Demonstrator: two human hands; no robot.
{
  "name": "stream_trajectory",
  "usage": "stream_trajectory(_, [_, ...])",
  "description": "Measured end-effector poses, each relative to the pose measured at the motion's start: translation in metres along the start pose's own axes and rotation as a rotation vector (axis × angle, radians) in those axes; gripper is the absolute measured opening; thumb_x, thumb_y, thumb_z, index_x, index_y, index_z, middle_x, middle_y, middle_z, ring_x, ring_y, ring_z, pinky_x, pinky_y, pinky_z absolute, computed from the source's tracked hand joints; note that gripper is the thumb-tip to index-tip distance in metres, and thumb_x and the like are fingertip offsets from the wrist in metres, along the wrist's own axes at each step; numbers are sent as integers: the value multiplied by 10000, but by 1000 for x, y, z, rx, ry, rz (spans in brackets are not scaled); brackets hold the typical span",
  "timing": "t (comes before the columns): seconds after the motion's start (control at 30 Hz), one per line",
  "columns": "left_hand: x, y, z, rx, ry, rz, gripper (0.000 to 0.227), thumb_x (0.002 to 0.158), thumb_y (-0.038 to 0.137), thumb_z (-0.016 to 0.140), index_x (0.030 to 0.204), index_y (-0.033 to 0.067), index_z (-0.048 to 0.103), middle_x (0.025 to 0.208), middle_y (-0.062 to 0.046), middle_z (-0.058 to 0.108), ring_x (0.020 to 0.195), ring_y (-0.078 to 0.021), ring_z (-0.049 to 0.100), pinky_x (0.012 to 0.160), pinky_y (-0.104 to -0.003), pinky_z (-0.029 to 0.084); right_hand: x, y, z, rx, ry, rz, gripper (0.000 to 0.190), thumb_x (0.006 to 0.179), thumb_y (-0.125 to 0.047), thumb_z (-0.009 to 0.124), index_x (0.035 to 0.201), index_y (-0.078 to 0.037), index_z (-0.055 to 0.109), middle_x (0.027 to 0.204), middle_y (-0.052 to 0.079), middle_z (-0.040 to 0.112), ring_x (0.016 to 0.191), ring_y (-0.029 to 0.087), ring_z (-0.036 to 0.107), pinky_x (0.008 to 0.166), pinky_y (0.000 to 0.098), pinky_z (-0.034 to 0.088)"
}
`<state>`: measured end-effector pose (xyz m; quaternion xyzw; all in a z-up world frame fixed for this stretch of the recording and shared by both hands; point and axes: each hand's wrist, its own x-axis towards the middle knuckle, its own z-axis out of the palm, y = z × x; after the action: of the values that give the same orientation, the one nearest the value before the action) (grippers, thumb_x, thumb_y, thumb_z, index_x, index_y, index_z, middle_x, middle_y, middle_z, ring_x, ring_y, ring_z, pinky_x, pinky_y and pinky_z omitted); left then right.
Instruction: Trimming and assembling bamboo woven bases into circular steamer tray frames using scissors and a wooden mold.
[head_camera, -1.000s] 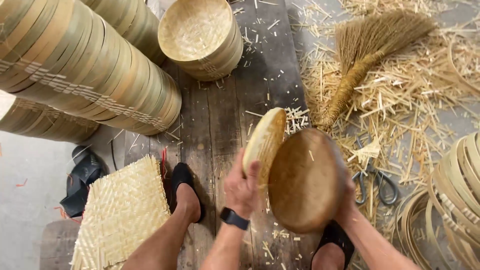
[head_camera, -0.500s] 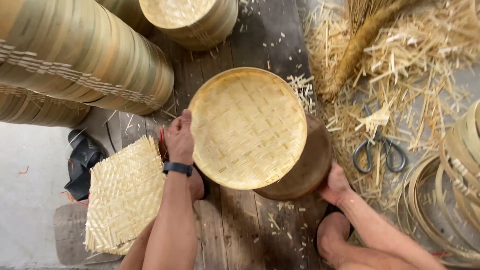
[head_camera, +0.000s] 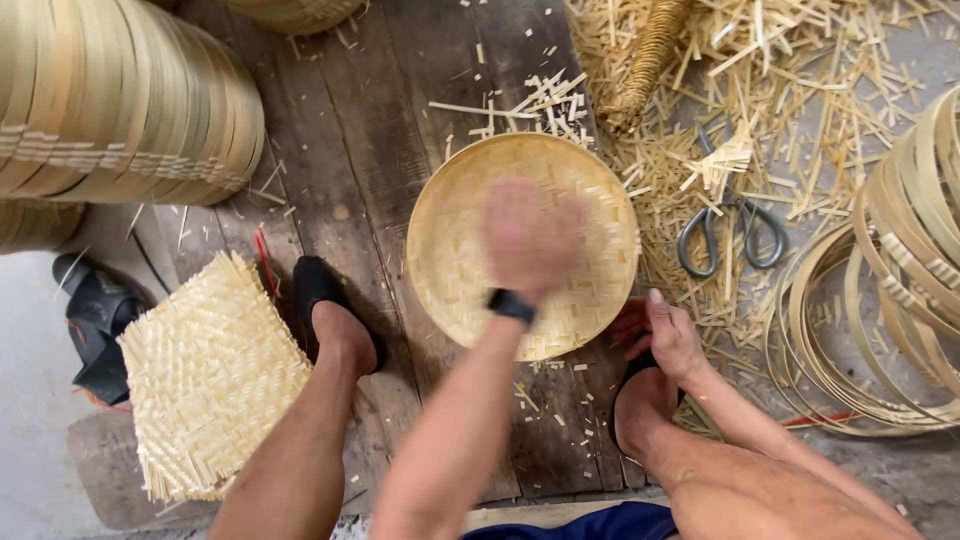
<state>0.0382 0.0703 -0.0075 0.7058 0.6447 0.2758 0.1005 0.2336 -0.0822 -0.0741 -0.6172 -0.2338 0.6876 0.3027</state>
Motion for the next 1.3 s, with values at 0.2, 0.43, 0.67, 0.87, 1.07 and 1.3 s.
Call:
stream_trajectory(0.2, [-66,95,23,41,-496,-3,815,855,284,630,1533,-84,369,1653,-291,297,1569,-450,205,1305,-516,177,52,107,-52,-61,91,-330,679,1139,-496,523,1044,160,674,939,157,689,813,244,648,655,331,516])
stream_trajectory(0.43, [-51,-68,-20,275,-617,486,736,828,-3,580,1527,121,386,1592,-176,419,1486,-306,384,1239,-518,256,26,19,-17,95,-10,-33,661,1042,-539,377,1198,53,627,884,154,707,734,243,693,412,323,501])
stream_trajectory(0.67, [199,-146,-94,474,-277,651,266,989,-43,522,1123,131,672,973,-86,742,815,-196,704,742,-314,600,20,19,-8,106,-2,65,654,1046,-534,361,1222,58,574,858,211,685,717,287,684,393,352,509])
stream_trajectory(0.87, [351,-255,-91,190,97,212,325,964,-24,534,1083,166,769,960,-97,782,828,-222,727,729,-329,626,48,62,-10,89,-71,147,618,1033,-479,361,1119,78,615,839,249,691,710,308,677,437,397,551])
stream_trajectory(1.07, [379,-299,-76,532,27,325,121,884,68,638,907,47,756,782,-186,714,730,-359,696,645,-470,569,32,58,-10,116,-85,284,607,1024,-451,340,1093,81,623,850,235,693,739,303,664,486,399,572])
stream_trajectory(1.3, [387,-333,-63,832,-213,400,147,934,177,676,872,91,777,779,-159,726,717,-340,703,591,-500,543,28,70,-12,110,-138,195,602,1047,-436,317,1046,84,619,837,233,689,717,294,668,466,387,581])
